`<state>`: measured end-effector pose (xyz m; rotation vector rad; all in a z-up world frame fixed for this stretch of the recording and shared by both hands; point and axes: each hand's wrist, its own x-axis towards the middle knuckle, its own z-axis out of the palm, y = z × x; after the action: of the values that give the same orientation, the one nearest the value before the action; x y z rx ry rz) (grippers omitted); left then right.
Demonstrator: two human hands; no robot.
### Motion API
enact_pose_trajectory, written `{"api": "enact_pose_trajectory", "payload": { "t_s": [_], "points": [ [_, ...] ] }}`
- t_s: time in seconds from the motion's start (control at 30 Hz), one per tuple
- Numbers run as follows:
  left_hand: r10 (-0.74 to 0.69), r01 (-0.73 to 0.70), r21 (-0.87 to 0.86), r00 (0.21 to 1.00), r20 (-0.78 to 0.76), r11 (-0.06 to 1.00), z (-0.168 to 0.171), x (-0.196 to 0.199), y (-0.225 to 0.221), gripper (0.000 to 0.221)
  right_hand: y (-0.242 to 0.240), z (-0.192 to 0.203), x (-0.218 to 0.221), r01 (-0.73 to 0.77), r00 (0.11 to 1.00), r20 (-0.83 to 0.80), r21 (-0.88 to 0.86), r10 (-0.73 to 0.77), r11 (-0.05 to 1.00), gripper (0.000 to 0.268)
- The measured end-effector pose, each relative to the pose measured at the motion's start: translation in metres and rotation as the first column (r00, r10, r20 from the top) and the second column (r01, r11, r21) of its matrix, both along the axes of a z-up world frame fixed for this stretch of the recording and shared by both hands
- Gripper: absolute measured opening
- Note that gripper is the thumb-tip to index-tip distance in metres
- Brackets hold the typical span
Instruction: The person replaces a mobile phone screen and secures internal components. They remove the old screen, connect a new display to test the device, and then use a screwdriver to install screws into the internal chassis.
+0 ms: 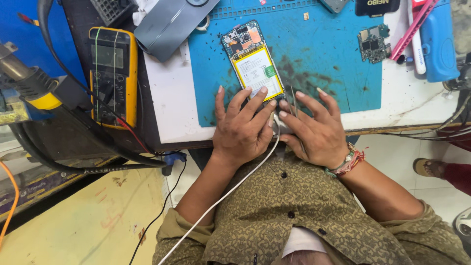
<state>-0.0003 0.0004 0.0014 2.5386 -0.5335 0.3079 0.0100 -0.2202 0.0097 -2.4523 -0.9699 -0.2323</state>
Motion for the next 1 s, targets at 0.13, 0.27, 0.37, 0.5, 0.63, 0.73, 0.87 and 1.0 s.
{"api": "enact_pose_trajectory", "payload": {
  "t_s": [0.13,0.27,0.37,0.5,0.63,0.73,0.87,1.0],
  "points": [
    [0.003,-0.003,0.004,1.000,0.016,1.000,-0.001,0.001,-0.001,0.032,-0.010,-0.001,-0.001,0.062,0.994,-0.095,0.096,-0.053,0.993,0.032],
    [-0.009,0.009,0.007,1.000,0.003,1.000,0.001,-0.001,0.000,0.037,-0.029,0.002,0.016,0.278,0.960,-0.013,0.062,-0.278,0.958,0.049],
    [-0.014,0.014,0.017,1.000,0.018,1.000,-0.001,-0.003,0.000,0.040,-0.037,0.006,0.024,0.402,0.916,0.023,-0.045,-0.401,0.915,0.061],
    [0.030,-0.029,-0.024,0.999,0.044,0.999,-0.005,-0.007,0.001,0.045,-0.032,0.013,0.021,0.395,0.916,0.058,0.055,-0.398,0.917,0.059],
    [0.183,-0.186,0.030,0.980,0.080,0.982,-0.007,-0.005,-0.003,0.054,-0.012,0.021,-0.002,0.555,0.724,-0.653,0.743,0.223,0.374,0.063],
    [0.251,-0.256,0.089,0.966,0.061,0.963,-0.008,-0.009,-0.005,0.063,-0.002,0.019,0.009,0.536,0.599,-0.766,0.601,0.235,0.593,0.072],
    [0.229,-0.238,0.102,0.969,0.094,0.966,-0.011,-0.006,-0.007,0.064,0.018,0.025,0.020,0.510,0.555,-0.831,0.301,-0.041,0.806,0.070],
    [0.198,-0.204,0.099,0.978,0.067,0.974,-0.008,-0.007,-0.003,0.057,0.017,0.025,0.029,0.536,0.464,-0.880,0.373,0.104,0.758,0.073]
  ]
}}
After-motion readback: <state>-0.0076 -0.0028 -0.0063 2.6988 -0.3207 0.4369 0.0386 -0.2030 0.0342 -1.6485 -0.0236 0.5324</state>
